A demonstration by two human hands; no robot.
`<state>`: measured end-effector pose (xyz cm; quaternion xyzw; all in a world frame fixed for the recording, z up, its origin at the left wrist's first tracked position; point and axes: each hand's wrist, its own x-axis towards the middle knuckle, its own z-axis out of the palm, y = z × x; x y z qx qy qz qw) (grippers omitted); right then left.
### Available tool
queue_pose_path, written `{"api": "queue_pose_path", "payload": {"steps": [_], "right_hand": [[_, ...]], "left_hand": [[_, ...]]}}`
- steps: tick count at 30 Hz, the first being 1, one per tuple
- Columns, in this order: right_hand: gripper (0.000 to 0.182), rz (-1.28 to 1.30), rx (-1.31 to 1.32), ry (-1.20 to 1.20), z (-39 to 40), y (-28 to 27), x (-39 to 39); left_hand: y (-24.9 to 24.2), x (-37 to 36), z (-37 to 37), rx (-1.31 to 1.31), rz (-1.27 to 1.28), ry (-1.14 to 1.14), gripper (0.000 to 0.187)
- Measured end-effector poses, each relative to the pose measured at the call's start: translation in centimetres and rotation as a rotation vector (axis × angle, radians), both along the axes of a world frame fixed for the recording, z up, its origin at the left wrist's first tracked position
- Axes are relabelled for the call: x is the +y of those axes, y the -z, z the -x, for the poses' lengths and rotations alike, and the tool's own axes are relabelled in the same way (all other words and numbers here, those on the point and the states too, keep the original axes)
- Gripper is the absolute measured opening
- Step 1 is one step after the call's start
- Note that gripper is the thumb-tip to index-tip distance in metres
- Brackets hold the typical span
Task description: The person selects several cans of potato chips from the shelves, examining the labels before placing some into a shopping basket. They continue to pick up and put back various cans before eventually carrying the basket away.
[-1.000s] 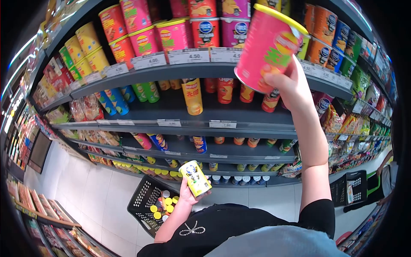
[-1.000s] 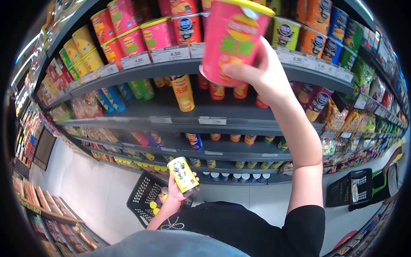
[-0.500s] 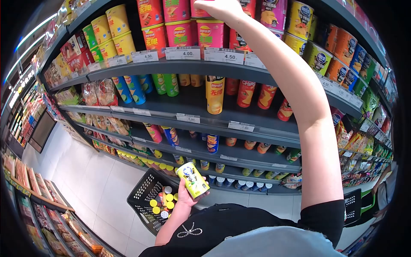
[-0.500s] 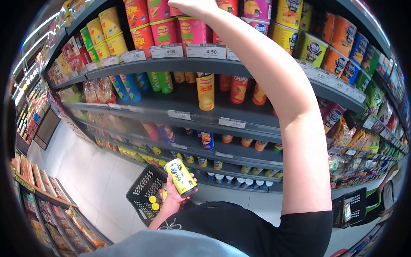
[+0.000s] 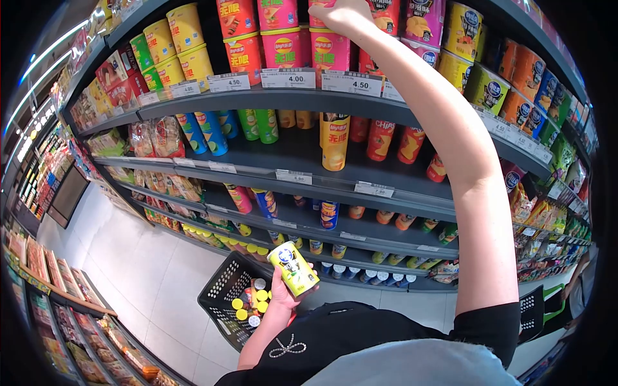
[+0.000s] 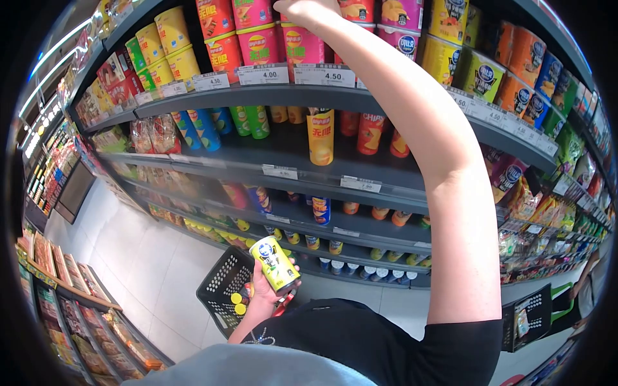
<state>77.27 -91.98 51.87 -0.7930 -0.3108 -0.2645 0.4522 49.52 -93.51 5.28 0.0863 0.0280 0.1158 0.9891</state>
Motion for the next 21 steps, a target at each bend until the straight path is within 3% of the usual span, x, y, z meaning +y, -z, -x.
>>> {"api": "queue_pose_path", "payload": {"steps": [11,14,16,18,21], "right_hand": [[0.093,0.046,-0.1,-0.095,-0.6,1.2,-1.0],[0.089,0.052,-0.436,-0.057,-2.0,3.5,-2.1],[0.074,-0.008,-0.615,-0.137,2.6,5.2,-6.7],[0.057,0.047,-0.561,-0.405,5.4,8.1,-10.7],[0.069,0.382,-0.194,-0.696,9.6,14.6,-16.9]], "left_hand": [[-0.1,0.2,-0.2,-0.002,-0.033,0.023,0.075],[0.1,0.3,-0.3,-0.006,0.01,0.044,0.076],[-0.3,0.3,-0.3,0.0,-0.006,0.051,0.076],[-1.0,0.1,-0.6,0.034,-0.105,0.017,0.077],[-3.8,-0.3,-1.4,0.016,-0.321,-0.022,0.077]]}}
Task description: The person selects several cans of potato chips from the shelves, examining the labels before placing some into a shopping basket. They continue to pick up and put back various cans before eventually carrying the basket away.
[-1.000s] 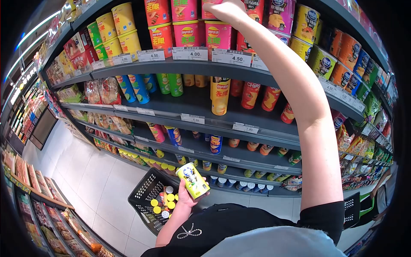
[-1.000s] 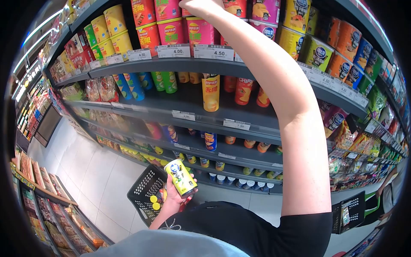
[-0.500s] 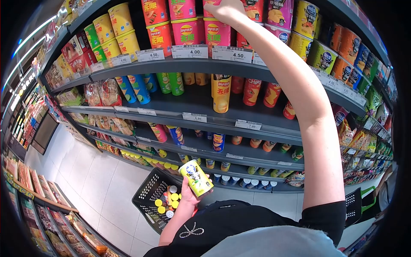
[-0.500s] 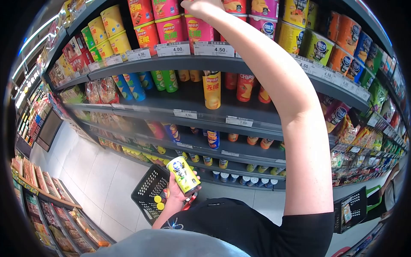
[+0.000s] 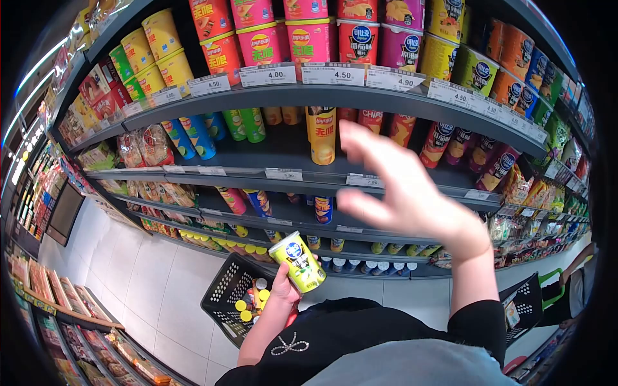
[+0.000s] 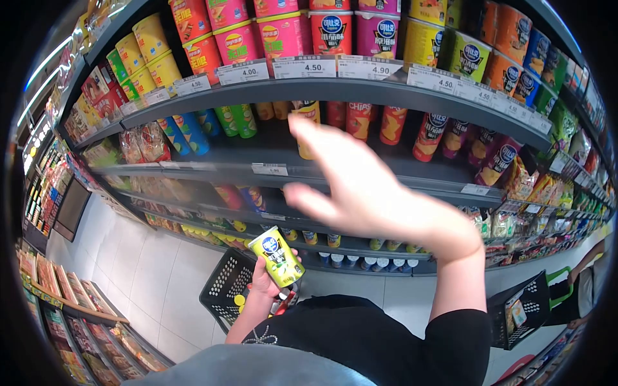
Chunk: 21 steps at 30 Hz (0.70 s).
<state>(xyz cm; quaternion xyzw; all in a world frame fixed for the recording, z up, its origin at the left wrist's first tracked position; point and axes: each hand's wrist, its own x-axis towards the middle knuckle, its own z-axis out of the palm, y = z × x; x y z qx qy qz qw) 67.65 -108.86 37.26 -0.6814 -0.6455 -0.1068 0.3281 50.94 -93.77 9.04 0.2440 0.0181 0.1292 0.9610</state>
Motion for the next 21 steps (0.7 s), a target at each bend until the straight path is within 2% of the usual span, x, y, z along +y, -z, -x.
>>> {"api": "queue_pose_path", "payload": {"steps": [3,4,7,8,9,10,12,13,15,21], "right_hand": [[0.085,0.225,0.295,-0.121,0.8,7.5,-2.2],[0.086,0.26,0.379,-0.103,0.9,9.7,-2.1],[0.089,0.324,0.738,-0.133,1.1,15.6,-1.9],[0.085,0.186,0.969,-0.24,1.5,17.4,-1.6],[0.079,0.162,1.05,-0.252,1.7,17.1,-1.6],[0.073,0.031,1.204,-0.227,1.9,17.8,-1.9],[0.068,-0.038,1.254,-0.14,1.6,18.4,-2.3],[0.066,-0.025,1.168,-0.076,0.8,19.9,-2.7],[0.062,-0.063,1.342,-0.092,1.0,18.8,-3.4],[0.059,-0.128,1.343,0.02,1.1,19.5,-4.9]], "left_hand": [[-1.4,0.2,-1.1,-0.02,-0.164,-0.016,0.079],[-1.2,0.3,-1.4,-0.006,-0.179,-0.011,0.078],[-4.7,-0.4,-3.1,-0.039,-0.188,0.088,0.073],[-5.6,-1.0,-4.0,-0.022,-0.246,0.058,0.073],[-6.4,-1.6,-5.0,0.005,-0.299,0.029,0.073],[-6.2,-2.3,-5.4,0.053,-0.297,0.065,0.07],[-7.1,-2.2,-8.0,0.055,-0.273,0.101,0.066],[-7.6,-2.7,-8.5,0.052,-0.227,0.1,0.065],[-9.0,-3.5,-9.0,0.06,-0.223,0.166,0.066],[-9.2,-4.6,-10.1,0.024,-0.157,0.24,0.065]]}}
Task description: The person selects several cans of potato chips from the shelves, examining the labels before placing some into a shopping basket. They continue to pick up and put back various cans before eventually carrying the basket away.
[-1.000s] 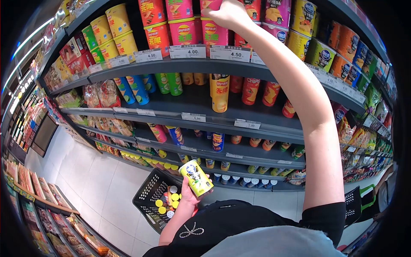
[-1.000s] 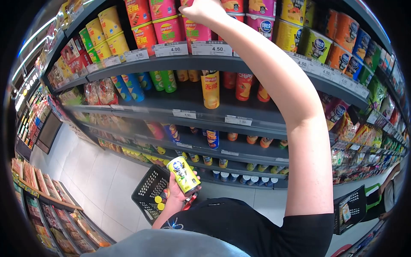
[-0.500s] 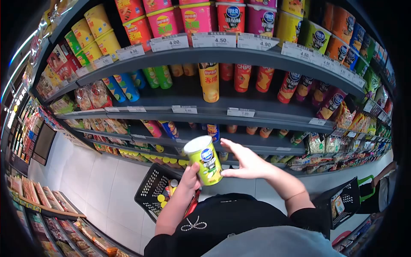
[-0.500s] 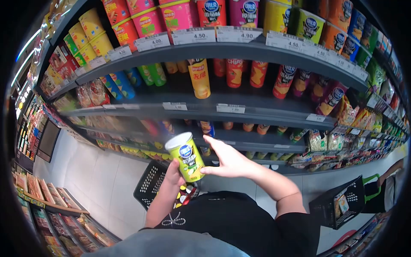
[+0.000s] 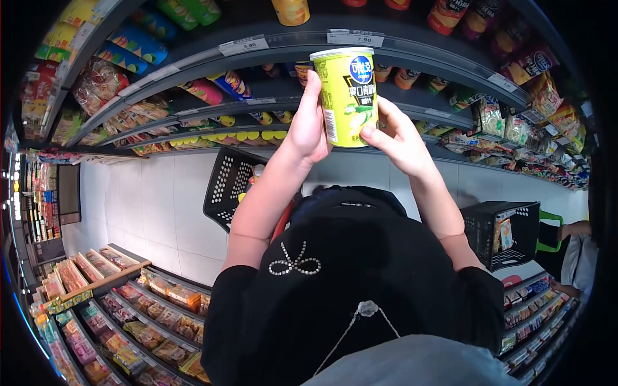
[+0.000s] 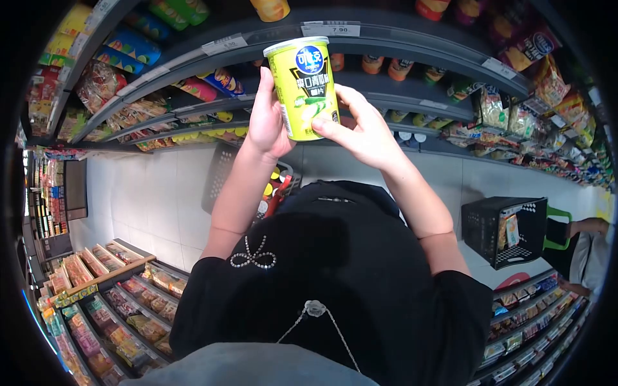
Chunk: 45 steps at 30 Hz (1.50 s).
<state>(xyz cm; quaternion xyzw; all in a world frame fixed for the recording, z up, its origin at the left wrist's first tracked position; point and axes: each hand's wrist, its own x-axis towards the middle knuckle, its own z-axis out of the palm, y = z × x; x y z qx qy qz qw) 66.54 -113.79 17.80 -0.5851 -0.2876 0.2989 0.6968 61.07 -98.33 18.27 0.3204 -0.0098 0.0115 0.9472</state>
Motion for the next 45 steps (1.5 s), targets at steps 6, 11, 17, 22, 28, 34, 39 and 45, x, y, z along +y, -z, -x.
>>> {"api": "queue_pose_path", "payload": {"steps": [6,11,17,22,28,34,39,45], "right_hand": [[0.061,0.081,-0.099,0.061,-0.5,-0.2,-0.7],[0.067,0.12,-0.128,0.135,-0.5,0.5,-1.0],[0.062,0.136,-0.043,0.112,-1.0,1.8,-1.9],[0.058,0.097,0.013,0.153,-1.7,2.4,-3.1],[0.058,0.036,0.087,0.165,-2.2,3.4,-2.8],[0.059,0.019,0.119,0.053,-1.9,3.7,-1.0],[0.053,-0.023,0.121,-0.001,-1.3,2.9,0.7],[0.056,0.009,0.19,-0.094,-1.8,3.9,1.7]], "left_hand": [[1.0,-1.0,-0.8,0.022,-0.218,-0.107,0.043],[2.9,-1.0,-0.4,-0.079,-0.621,-0.279,0.031],[7.4,0.7,2.4,0.132,-0.976,-0.319,0.038],[14.0,2.4,9.9,0.302,-1.969,-0.336,0.064],[19.3,1.4,18.5,0.818,-1.974,0.006,0.072],[18.9,0.1,20.6,0.971,-1.871,-0.142,0.052],[17.9,-1.1,23.1,1.177,-1.767,-0.199,0.039],[18.2,-1.3,23.7,1.155,-1.851,-0.257,0.035]]}}
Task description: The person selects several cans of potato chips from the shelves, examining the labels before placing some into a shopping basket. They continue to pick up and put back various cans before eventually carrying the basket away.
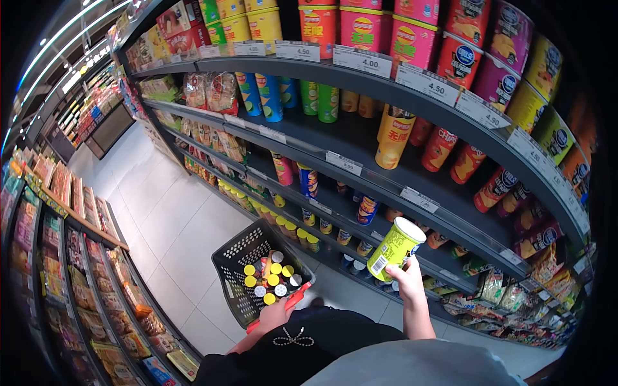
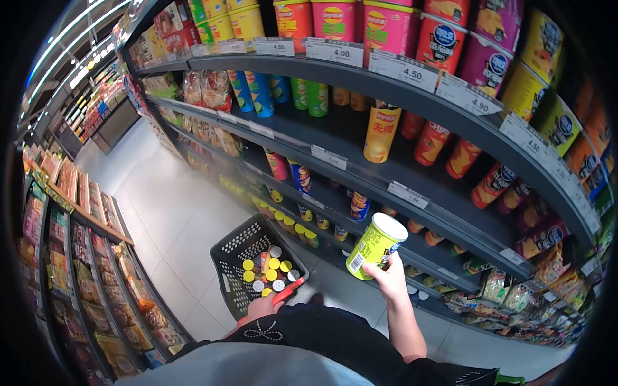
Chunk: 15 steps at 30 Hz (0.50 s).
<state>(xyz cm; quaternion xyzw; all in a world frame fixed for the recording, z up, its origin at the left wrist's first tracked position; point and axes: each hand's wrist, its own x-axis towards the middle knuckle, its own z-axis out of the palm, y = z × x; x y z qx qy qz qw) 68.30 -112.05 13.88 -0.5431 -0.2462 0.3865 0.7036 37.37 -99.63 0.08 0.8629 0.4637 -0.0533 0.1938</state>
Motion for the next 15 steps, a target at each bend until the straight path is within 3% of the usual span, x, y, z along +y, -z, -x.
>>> {"api": "queue_pose_path", "payload": {"steps": [6,15], "right_hand": [[0.056,-0.01,-0.001,-0.048,0.0,-0.2,1.1],[0.056,-0.015,-0.035,0.014,0.3,-1.5,3.4]], "left_hand": [[0.9,2.2,0.1,-0.097,-0.118,0.017,0.034],[1.8,7.8,0.3,-0.041,-0.158,-0.019,0.037]]}}
